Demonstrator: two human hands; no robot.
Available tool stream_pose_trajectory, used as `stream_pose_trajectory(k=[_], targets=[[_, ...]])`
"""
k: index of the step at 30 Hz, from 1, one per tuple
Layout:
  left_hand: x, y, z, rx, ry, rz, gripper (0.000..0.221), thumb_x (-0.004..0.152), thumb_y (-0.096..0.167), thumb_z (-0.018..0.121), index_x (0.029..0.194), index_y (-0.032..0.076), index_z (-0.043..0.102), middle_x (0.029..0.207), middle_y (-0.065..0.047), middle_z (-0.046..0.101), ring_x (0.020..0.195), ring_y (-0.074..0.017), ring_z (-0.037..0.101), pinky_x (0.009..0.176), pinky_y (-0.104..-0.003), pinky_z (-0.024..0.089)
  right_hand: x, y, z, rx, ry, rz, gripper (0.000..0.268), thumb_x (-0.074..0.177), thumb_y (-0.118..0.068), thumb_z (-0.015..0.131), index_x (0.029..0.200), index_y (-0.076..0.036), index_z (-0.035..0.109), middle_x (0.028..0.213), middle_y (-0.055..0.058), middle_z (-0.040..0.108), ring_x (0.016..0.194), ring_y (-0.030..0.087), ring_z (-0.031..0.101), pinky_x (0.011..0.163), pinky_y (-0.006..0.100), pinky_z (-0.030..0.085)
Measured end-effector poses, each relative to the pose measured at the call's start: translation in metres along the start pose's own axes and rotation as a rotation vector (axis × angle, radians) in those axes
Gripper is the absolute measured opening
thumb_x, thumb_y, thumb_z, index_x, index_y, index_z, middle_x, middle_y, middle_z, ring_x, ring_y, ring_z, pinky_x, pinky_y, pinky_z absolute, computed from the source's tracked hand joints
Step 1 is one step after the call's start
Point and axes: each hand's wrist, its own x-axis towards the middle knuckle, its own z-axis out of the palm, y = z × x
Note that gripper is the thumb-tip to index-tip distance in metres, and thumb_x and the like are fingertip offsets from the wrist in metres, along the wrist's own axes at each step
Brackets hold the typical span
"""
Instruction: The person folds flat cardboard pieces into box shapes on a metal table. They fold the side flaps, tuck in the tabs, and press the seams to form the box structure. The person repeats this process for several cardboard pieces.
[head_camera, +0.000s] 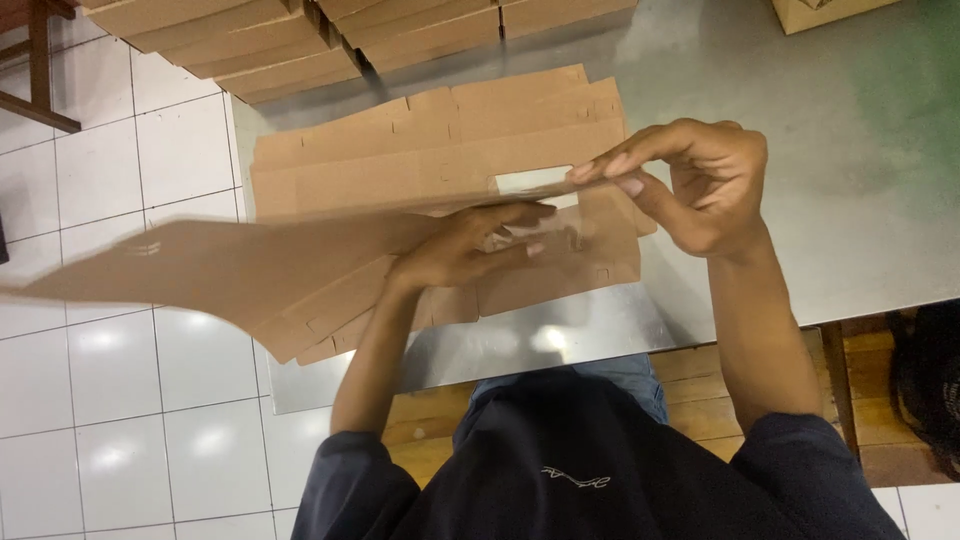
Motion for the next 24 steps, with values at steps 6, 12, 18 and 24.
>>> stream_pose_trajectory(k=[6, 12, 18, 24], targets=[[0.013, 0.012, -0.017, 0.034, -0.079, -0.099, 0.05, 0.103, 0.02, 0.052, 0.147, -0.001, 0.044, 0.143, -0.033, 0.052, 0.135, -0.0504, 0.049, 0.11, -0.061, 0.039, -0.01, 0.024, -0.011, 0.176, 0.073, -0.021, 0.015, 0.088, -0.001, 0.074, 0.093, 0.003, 0.061, 0.095, 0.025, 0.072, 0.101, 0.036, 0.075, 0.101, 0.051, 0.059], [0.013, -0.005, -0.005, 0.066, -0.026, -0.061, 0.052, 0.103, 0.022, 0.053, 0.148, -0.001, 0.043, 0.144, -0.032, 0.052, 0.135, -0.0484, 0.05, 0.111, -0.059, 0.04, -0.038, 0.073, -0.032, 0.071, 0.048, -0.049, 0.022, 0.085, -0.008, 0.08, 0.09, 0.003, 0.062, 0.099, 0.025, 0.072, 0.115, 0.043, 0.069, 0.116, 0.057, 0.043], [0.011, -0.037, 0.016, 0.091, 0.027, -0.034, 0.054, 0.103, 0.023, 0.055, 0.15, -0.001, 0.042, 0.145, -0.03, 0.052, 0.134, -0.0465, 0.051, 0.111, -0.057, 0.041, -0.048, 0.07, -0.019, -0.136, 0.066, -0.04, 0.019, 0.08, -0.005, 0.084, 0.083, 0.006, 0.069, 0.097, 0.024, 0.074, 0.114, 0.05, 0.068, 0.109, 0.059, 0.047], [0.003, -0.062, 0.049, 0.112, 0.068, -0.011, 0.057, 0.103, 0.025, 0.056, 0.151, 0.0, 0.041, 0.146, -0.028, 0.051, 0.134, -0.0445, 0.052, 0.112, -0.055, 0.042, -0.084, 0.112, -0.013, -0.357, 0.17, -0.025, 0.02, 0.082, -0.009, 0.089, 0.082, 0.003, 0.072, 0.099, 0.02, 0.077, 0.114, 0.049, 0.067, 0.103, 0.053, 0.051]])
